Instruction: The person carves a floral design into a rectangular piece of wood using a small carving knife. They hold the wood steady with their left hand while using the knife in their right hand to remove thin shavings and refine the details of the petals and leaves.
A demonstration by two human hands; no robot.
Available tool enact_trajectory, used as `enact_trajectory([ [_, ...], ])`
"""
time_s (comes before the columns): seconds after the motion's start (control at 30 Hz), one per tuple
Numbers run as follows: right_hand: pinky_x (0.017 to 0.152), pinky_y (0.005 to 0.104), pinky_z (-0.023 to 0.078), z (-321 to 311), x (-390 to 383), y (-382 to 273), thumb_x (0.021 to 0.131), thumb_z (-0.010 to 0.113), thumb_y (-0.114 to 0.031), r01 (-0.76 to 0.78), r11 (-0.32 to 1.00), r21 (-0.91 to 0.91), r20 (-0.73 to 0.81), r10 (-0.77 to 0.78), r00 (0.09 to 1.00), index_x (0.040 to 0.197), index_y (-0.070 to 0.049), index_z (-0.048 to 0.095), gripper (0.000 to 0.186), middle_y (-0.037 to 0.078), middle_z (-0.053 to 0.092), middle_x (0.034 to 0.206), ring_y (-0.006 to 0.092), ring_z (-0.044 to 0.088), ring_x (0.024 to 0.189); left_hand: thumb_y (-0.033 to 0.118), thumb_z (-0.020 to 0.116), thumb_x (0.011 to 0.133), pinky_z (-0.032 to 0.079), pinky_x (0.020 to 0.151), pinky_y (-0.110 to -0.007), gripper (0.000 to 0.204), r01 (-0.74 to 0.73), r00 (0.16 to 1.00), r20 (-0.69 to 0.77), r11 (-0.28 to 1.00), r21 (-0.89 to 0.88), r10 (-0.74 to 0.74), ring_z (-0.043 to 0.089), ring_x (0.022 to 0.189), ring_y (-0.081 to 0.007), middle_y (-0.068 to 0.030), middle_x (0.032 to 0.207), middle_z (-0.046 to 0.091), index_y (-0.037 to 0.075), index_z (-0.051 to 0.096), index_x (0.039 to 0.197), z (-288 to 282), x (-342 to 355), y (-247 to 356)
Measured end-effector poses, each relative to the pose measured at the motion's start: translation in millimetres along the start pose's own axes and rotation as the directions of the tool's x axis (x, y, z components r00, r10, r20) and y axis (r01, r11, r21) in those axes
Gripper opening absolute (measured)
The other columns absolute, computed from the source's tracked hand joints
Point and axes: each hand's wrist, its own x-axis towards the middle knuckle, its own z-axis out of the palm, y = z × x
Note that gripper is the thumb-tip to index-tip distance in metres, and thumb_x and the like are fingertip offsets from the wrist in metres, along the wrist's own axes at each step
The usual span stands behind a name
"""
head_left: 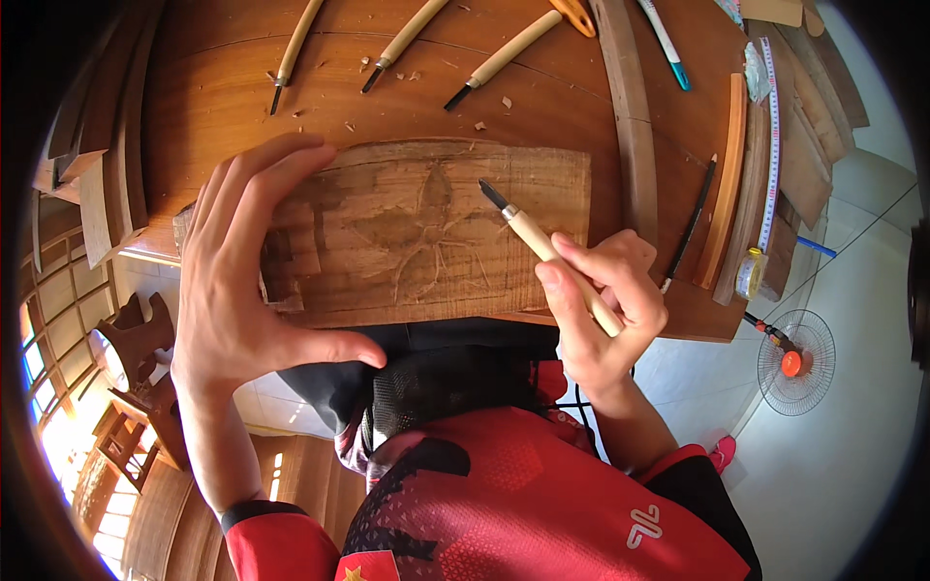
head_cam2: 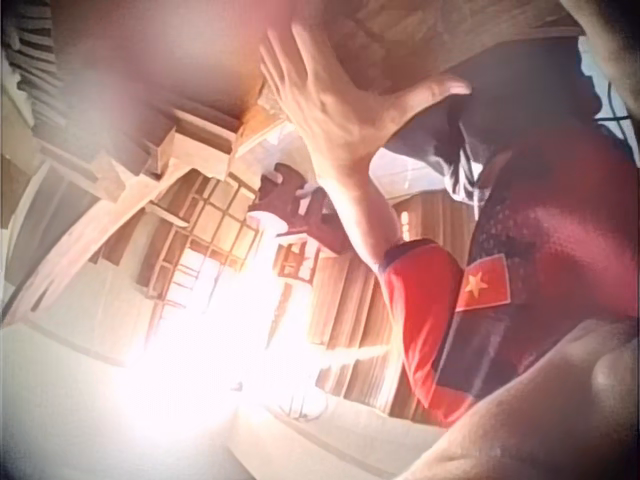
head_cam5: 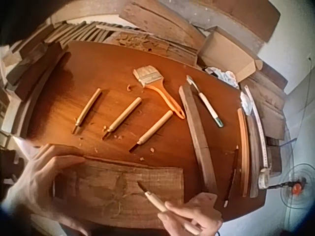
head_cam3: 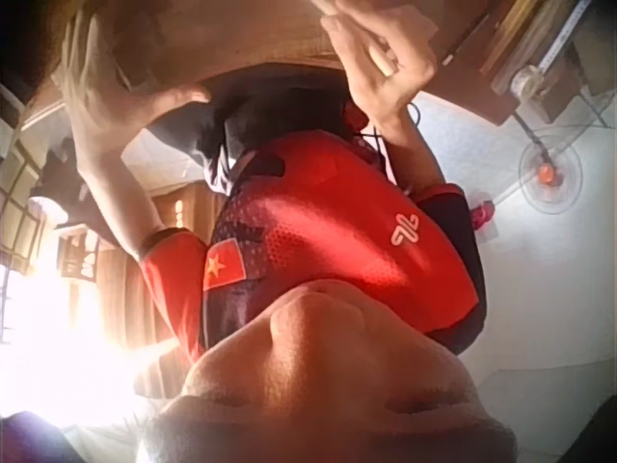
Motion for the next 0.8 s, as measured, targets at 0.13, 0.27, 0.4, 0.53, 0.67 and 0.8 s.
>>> enact_trajectory([
  [0.13, 0.074, 0.0297, 0.036, -12, 17, -5, 0.083, 0.089, -0.008, 0.078, 0.996, -0.032, 0.103, -0.074, 0.992, 0.103, -0.005, 0.082, 0.021, 0.000, 0.074, 0.075, 0.0114, 0.054, 0.059, 0.080, 0.090, 0.039, 0.040, 0.115, -0.053, 0.135, -0.010, 0.999, -0.049, 0.999, 0.035, 0.011, 0.057, 0.136, -0.0412, -0.0211, 0.148, 0.059, 0.000, 0.058, 0.143, -1, -10, -4],
  [0.27, 0.067, 0.0281, 0.047, -22, 27, -12, 0.084, 0.086, 0.000, 0.070, 0.997, -0.034, 0.177, -0.063, 0.982, 0.105, 0.000, 0.080, 0.021, 0.007, 0.077, 0.082, 0.0133, 0.067, 0.066, 0.080, 0.089, 0.041, 0.039, 0.116, -0.054, 0.133, -0.013, 0.998, -0.068, 0.998, 0.067, 0.018, 0.057, 0.136, -0.0423, -0.0211, 0.148, 0.059, 0.001, 0.058, 0.143, -4, -15, -10],
  [0.4, 0.062, 0.0232, 0.053, -23, 21, -7, 0.088, 0.084, 0.004, -0.116, 0.981, 0.155, 0.113, 0.099, 0.989, 0.108, 0.004, 0.078, 0.021, 0.012, 0.079, 0.086, 0.0134, 0.075, 0.077, 0.081, 0.088, 0.043, 0.039, 0.116, -0.055, 0.130, -0.011, 0.996, -0.089, 0.998, 0.066, 0.017, 0.057, 0.136, -0.0429, -0.0205, 0.147, 0.060, 0.001, 0.059, 0.142, -3, -26, -20],
  [0.53, 0.065, 0.0221, 0.054, -33, 25, -13, 0.091, 0.082, 0.003, -0.240, 0.961, 0.141, 0.199, 0.210, 0.957, 0.112, 0.005, 0.077, 0.022, 0.013, 0.080, 0.092, 0.0118, 0.075, 0.082, 0.082, 0.087, 0.043, 0.039, 0.116, -0.056, 0.128, -0.014, 0.997, -0.072, 0.993, 0.113, 0.022, 0.057, 0.135, -0.0429, -0.0202, 0.147, 0.060, 0.002, 0.061, 0.140, -2, -25, -16],
  [0.67, 0.063, 0.0205, 0.051, -43, 34, -14, 0.093, 0.080, 0.001, -0.241, 0.969, 0.062, 0.294, 0.213, 0.932, 0.118, 0.005, 0.076, 0.025, 0.010, 0.079, 0.092, 0.0093, 0.073, 0.079, 0.082, 0.087, 0.044, 0.040, 0.115, -0.056, 0.126, -0.006, 0.997, -0.079, 0.994, 0.114, 0.015, 0.058, 0.134, -0.0429, -0.0201, 0.146, 0.061, 0.003, 0.062, 0.138, -3, -26, -17],
  [0.8, 0.060, 0.0243, 0.049, -44, 39, -26, 0.097, 0.075, 0.001, -0.342, 0.939, -0.048, 0.379, 0.334, 0.863, 0.129, 0.000, 0.071, 0.032, 0.005, 0.073, 0.085, 0.0062, 0.062, 0.068, 0.082, 0.086, 0.045, 0.040, 0.114, -0.056, 0.124, -0.006, 0.996, -0.083, 0.993, 0.121, 0.016, 0.058, 0.133, -0.0429, -0.0197, 0.145, 0.062, 0.003, 0.063, 0.137, 0, -25, -16],
])
